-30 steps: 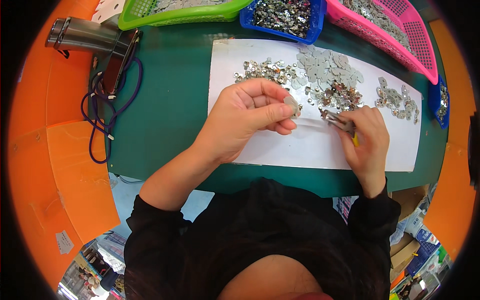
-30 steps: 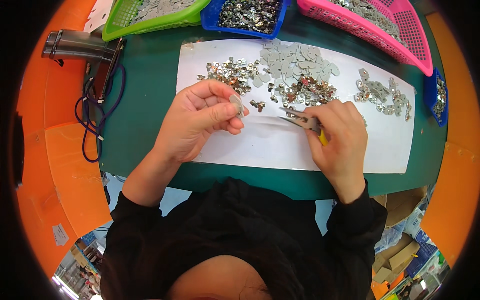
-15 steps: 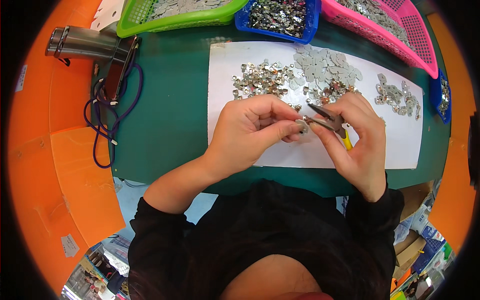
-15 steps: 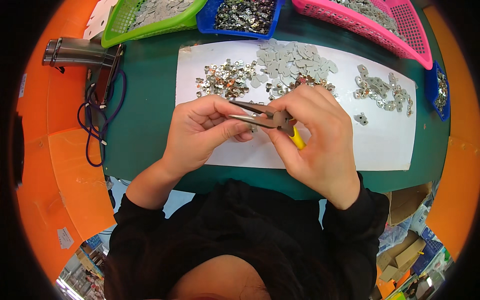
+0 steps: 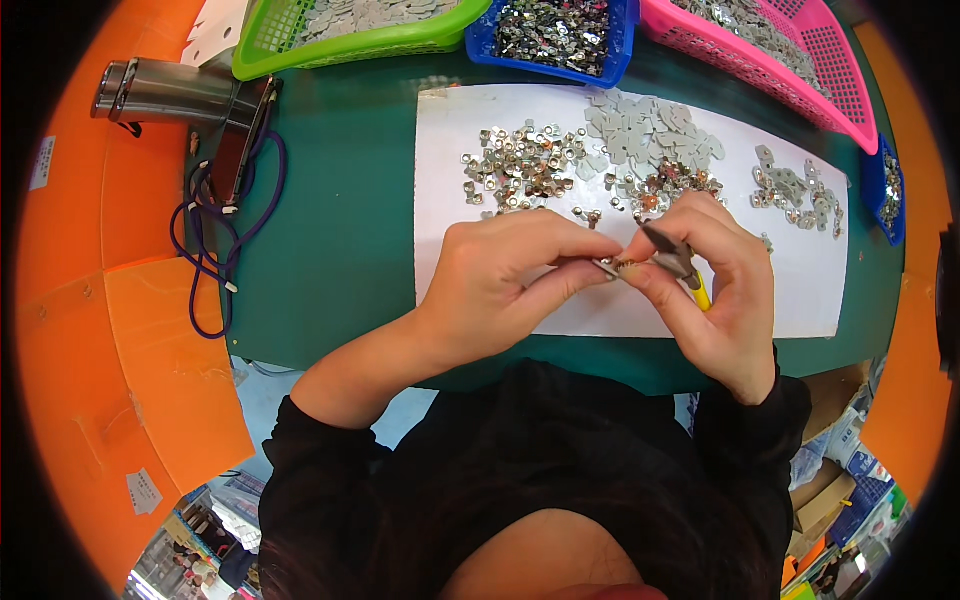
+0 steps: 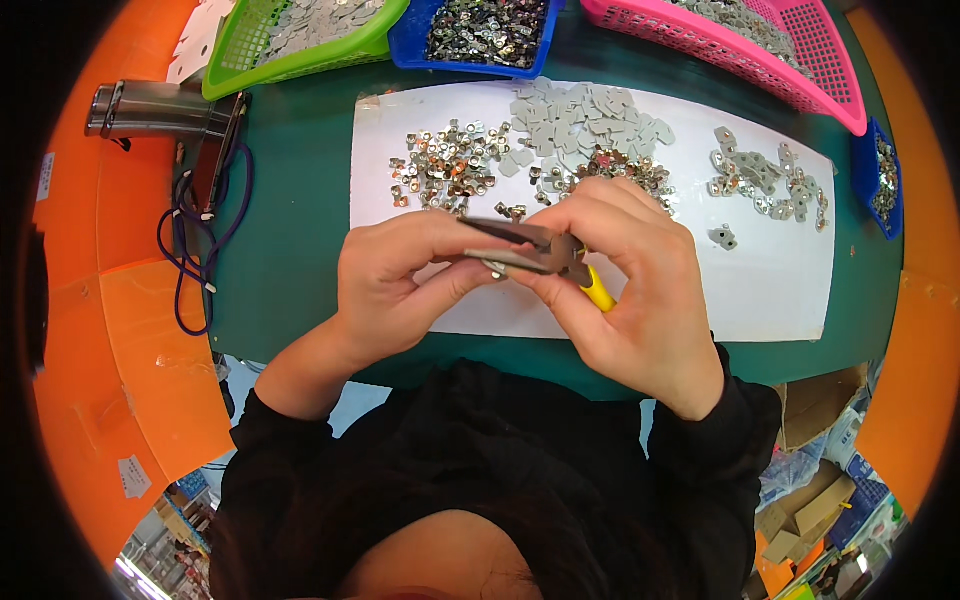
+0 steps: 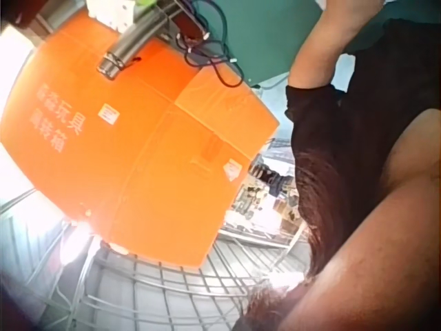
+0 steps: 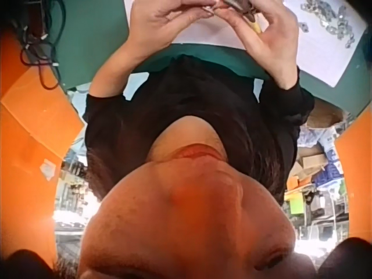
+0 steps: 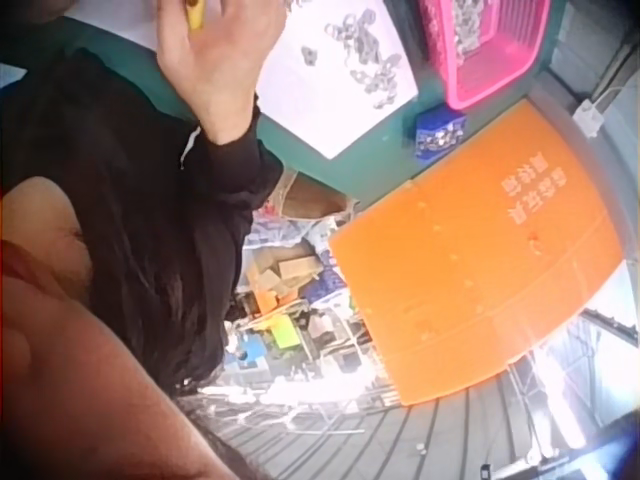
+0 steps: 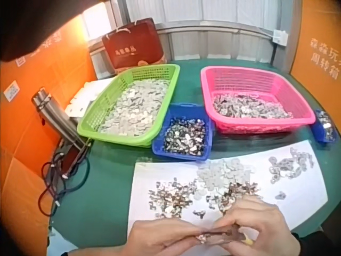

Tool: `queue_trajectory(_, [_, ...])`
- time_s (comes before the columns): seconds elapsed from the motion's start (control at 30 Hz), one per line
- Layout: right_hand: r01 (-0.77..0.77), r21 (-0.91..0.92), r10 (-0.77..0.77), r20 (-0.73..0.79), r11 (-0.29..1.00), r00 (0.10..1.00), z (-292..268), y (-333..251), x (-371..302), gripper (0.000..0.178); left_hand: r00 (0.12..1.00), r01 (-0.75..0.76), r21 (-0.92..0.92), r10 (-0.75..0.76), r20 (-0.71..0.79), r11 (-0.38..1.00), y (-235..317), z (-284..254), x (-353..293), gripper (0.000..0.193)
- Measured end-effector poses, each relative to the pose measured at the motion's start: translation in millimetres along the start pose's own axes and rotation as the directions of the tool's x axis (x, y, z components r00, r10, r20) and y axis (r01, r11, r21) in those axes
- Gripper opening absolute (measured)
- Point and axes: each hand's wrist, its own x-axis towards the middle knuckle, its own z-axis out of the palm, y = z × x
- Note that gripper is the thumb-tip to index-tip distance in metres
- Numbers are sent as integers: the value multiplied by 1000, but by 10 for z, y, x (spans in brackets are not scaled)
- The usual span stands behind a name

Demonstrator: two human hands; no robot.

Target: Manually assemble small metal components using pliers at a factory workstation.

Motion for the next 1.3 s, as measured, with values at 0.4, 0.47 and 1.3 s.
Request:
queue_trajectory(0.4, [161,-147,-169,-39,976,985,-45,39,-55,32,926,-368,344,372,57,864,69,-88,25,31])
queue_trajectory(0.47, [175,-317,-198,-41,932,979,-114,71,-90,31,938,-324,398,347,15,858,73,-95,44,28])
queue_trajectory(1.3, [264,-818,-391,53,510,919,-203,47,-132,49,841,-487,503,538,50,714,7,-51,25,37])
